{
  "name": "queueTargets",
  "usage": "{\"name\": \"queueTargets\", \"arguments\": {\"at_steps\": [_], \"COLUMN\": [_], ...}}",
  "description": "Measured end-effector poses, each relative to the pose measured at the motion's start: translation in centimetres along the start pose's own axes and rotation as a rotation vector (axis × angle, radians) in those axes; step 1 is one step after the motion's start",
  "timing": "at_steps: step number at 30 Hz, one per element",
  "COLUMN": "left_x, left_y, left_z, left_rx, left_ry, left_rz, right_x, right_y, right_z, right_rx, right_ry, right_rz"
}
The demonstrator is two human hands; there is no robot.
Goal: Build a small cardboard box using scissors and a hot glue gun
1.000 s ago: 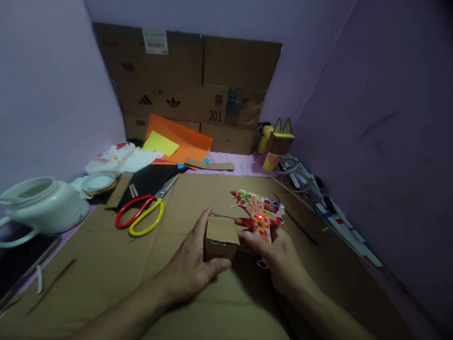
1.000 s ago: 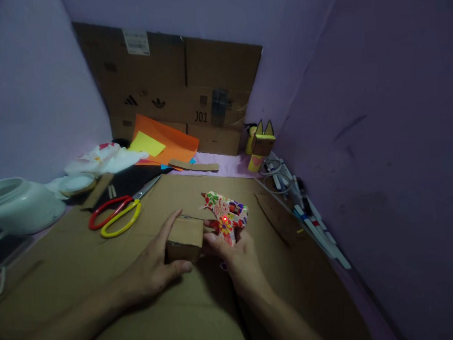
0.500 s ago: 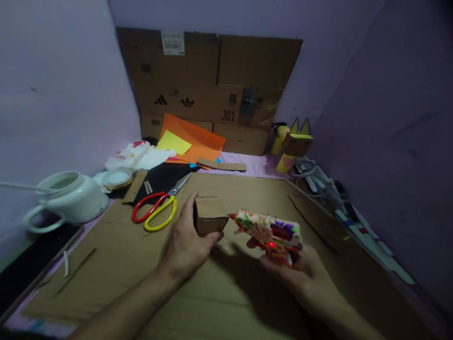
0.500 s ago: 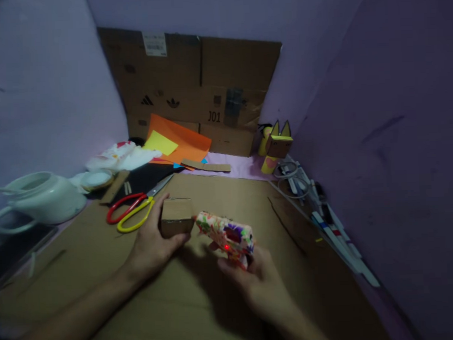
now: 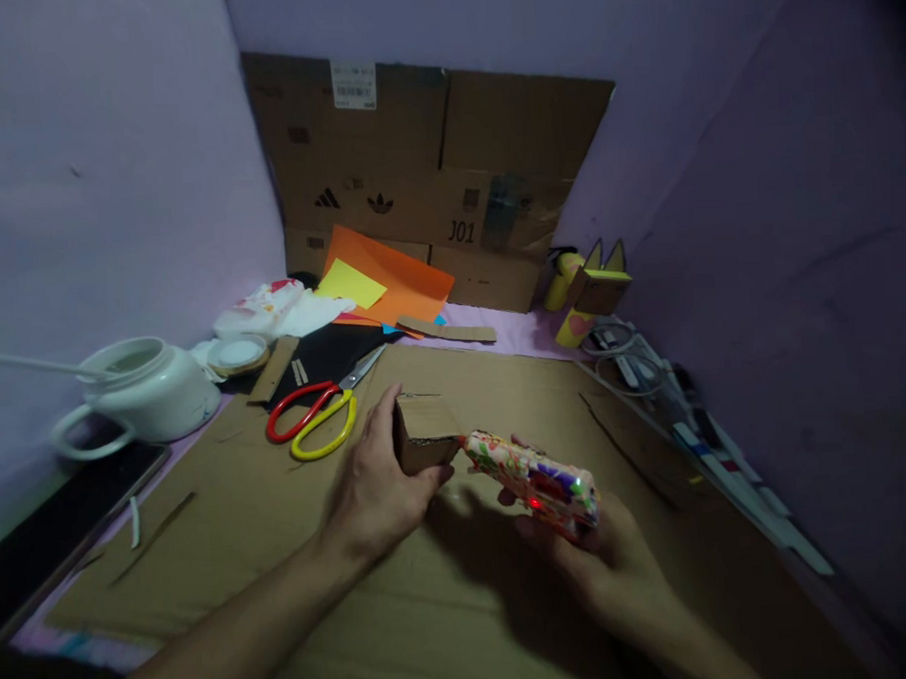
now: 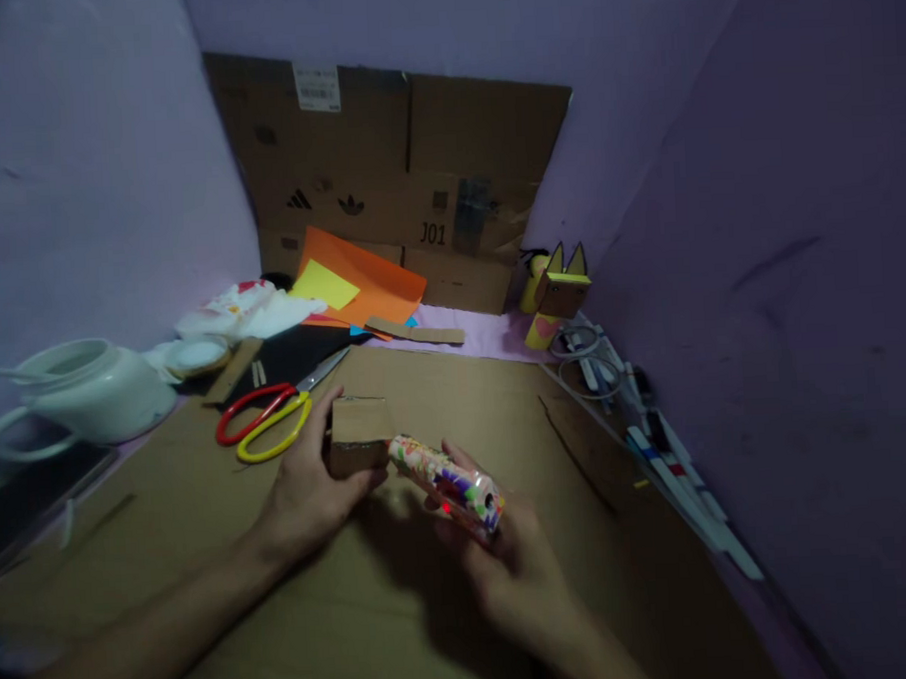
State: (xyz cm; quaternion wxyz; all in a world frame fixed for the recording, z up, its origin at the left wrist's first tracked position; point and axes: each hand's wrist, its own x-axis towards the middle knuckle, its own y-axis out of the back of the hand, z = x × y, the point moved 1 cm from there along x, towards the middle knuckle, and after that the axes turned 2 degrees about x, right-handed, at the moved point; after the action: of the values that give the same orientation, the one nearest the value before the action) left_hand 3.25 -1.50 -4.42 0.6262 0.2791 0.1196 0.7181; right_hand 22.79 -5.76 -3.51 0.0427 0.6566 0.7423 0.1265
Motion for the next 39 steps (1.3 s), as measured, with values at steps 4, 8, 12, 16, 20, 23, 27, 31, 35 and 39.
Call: {"name": "queueTargets", "arguments": {"at_steps": [4,8,12,16,20,23,27,31,35,39], "left_x": [0.0,-0.1,-0.2,-0.2,-0.2,-0.3,-0.2,-0.2,-0.3,-0.3], "left_y": [-0.1,-0.2,-0.2,-0.1,-0.1,-0.1,-0.1,-0.1,0.0,-0.1], "left_z": [-0.1,-0.3,-0.4,-0.2,-0.1,0.0,-0.1,-0.3,-0.4,-0.4], "left_rx": [-0.009,-0.002,0.020,0.013,0.023,0.031,0.041,0.067,0.087,0.086], "left_ry": [0.005,-0.002,-0.013,-0.019,-0.016,-0.027,-0.055,-0.071,-0.089,-0.105], "left_rz": [-0.006,0.007,0.010,0.000,0.005,0.015,0.013,0.021,0.026,0.022], "right_x": [0.0,-0.1,-0.2,-0.2,-0.2,-0.2,-0.1,-0.2,-0.3,-0.1], "right_y": [0.0,0.2,0.4,0.6,0.8,0.8,0.8,0.9,1.1,1.1], "right_z": [0.2,0.5,1.0,1.3,1.4,1.5,1.5,1.4,1.2,1.1], "right_rx": [-0.040,-0.116,-0.123,-0.125,-0.146,-0.147,-0.141,-0.171,-0.224,-0.265], "right_ry": [0.029,0.045,0.014,0.020,0.082,0.121,0.132,0.129,0.151,0.164], "right_rz": [-0.007,-0.015,-0.051,-0.070,-0.073,-0.072,-0.048,-0.052,-0.041,-0.066]}}
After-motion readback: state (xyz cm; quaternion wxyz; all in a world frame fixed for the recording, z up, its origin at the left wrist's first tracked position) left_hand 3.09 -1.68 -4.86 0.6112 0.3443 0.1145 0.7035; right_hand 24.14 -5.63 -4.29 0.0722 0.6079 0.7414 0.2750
